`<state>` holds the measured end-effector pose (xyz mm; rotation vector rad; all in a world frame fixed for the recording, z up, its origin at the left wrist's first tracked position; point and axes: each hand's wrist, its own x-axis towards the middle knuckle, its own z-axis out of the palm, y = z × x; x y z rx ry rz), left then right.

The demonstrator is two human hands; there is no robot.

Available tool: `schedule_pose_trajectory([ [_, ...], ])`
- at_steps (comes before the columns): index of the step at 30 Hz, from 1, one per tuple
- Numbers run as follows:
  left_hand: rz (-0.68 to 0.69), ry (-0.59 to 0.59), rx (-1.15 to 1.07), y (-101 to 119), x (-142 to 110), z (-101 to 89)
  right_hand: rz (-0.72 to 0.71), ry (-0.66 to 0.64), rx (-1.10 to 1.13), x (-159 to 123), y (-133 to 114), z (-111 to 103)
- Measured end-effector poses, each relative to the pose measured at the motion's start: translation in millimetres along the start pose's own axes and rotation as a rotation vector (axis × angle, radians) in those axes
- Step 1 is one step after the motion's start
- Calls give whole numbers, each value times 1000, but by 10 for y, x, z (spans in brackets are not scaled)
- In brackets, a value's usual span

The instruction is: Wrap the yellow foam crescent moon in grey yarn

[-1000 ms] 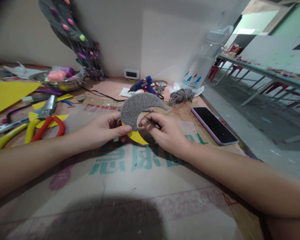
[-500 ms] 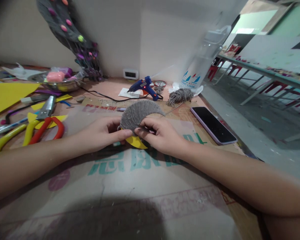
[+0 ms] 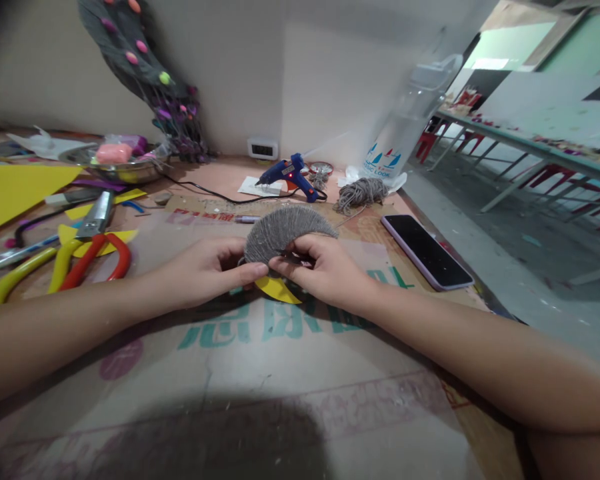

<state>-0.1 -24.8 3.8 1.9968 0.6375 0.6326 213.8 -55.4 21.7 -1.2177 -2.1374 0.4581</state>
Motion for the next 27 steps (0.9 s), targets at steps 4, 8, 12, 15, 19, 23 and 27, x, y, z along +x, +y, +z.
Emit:
schedule_pose_trajectory([
  [4, 4, 11, 6, 22, 0, -1, -97, -1, -5, 1, 8, -12],
  [8, -54, 24, -96, 22, 27, 9, -100, -23, 68, -8, 14, -22],
  [12, -60, 38, -176, 10, 53, 2, -25, -60, 193, -8, 25, -1],
  [15, -42, 47, -162, 5, 53, -4, -52, -64, 171, 0, 49, 24],
  [19, -43, 42, -117, 6, 39, 5, -159, -64, 116, 0, 82, 38],
  [23, -48, 46, -115, 9, 43, 7, -148, -81, 145, -21, 72, 24],
  [27, -37, 33, -140, -1, 60, -11, -57, -90, 179, -37, 33, 7],
])
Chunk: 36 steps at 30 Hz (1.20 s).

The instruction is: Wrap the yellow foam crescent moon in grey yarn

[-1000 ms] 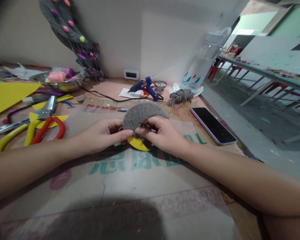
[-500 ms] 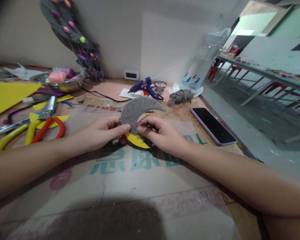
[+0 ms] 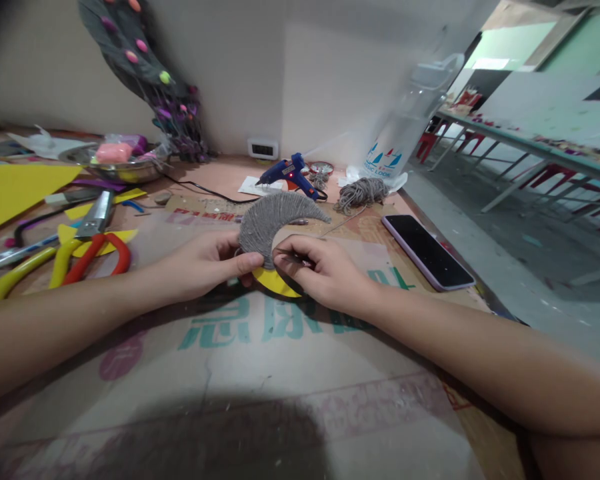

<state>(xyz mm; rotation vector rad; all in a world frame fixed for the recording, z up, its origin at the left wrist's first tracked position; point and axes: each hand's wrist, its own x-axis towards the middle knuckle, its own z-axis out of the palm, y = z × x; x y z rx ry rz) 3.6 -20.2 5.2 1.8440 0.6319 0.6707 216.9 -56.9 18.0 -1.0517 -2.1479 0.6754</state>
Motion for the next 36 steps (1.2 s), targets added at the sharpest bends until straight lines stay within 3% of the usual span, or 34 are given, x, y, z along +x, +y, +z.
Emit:
schedule_pose_trajectory([
  [12, -24, -10, -5, 12, -7, 7, -72, 10, -34, 20, 24, 16],
  [21, -29, -5, -6, -35, 14, -22, 19, 8, -28, 13, -24, -4],
  [36, -13, 25, 45, -10, -2, -1, 11, -4, -45, 16, 26, 31],
])
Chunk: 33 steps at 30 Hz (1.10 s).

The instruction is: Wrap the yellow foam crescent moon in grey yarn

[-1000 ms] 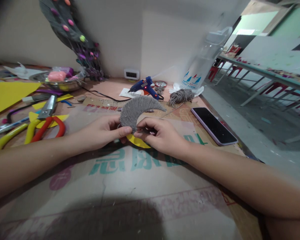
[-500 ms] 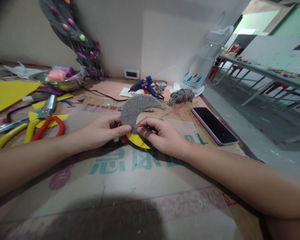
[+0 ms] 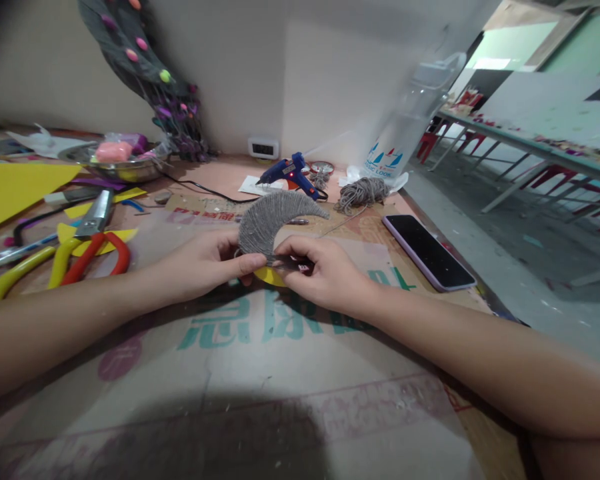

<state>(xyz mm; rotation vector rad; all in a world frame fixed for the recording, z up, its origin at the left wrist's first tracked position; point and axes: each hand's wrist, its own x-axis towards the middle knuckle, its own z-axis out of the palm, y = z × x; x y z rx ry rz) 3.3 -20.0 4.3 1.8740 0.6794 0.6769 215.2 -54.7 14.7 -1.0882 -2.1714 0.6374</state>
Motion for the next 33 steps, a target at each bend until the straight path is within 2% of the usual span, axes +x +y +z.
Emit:
schedule_pose_trajectory([
  [5, 5, 15, 62, -11, -18, -6, 32, -10, 6, 17, 4, 8],
  [12, 44, 40, 135, -16, -36, 11, 9, -9, 12, 22, 5, 17],
  [26, -18, 9, -45, -20, -4, -2, 32, -10, 34, 2, -19, -23],
  [33, -2, 7, -1, -29, -15, -13, 11, 7, 57, 8, 18, 13],
])
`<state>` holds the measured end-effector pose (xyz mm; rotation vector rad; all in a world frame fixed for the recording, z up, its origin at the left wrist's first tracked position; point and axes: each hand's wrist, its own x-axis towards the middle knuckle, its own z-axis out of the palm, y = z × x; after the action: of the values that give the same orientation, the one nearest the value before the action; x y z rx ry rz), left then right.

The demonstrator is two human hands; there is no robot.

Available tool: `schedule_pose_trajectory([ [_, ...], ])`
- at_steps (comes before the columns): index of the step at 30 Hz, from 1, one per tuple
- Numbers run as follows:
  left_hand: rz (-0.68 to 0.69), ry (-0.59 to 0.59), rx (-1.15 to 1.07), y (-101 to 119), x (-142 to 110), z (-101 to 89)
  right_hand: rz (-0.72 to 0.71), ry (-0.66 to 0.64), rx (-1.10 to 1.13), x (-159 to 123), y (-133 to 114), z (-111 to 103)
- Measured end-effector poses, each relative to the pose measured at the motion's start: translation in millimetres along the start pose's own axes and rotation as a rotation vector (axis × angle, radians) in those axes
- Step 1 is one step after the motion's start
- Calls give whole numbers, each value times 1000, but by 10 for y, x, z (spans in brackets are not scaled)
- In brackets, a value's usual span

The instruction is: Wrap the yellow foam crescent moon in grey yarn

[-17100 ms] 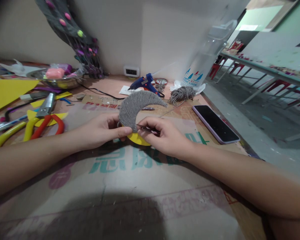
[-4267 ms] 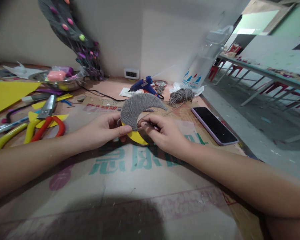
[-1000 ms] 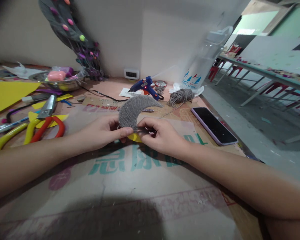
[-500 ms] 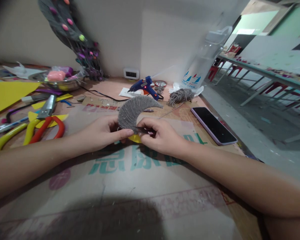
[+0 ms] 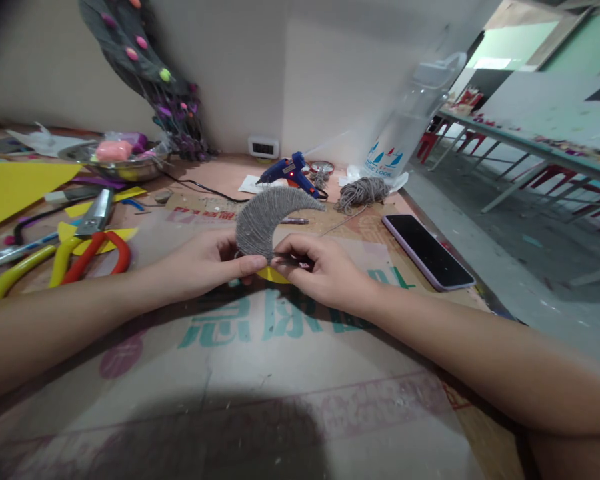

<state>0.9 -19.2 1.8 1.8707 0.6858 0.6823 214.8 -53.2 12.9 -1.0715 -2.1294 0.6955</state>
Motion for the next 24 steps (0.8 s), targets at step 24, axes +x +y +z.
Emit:
schedule_pose_trajectory([
  [24, 59, -83, 21, -27, 9, 14, -52, 10, -152, 22, -68, -76],
])
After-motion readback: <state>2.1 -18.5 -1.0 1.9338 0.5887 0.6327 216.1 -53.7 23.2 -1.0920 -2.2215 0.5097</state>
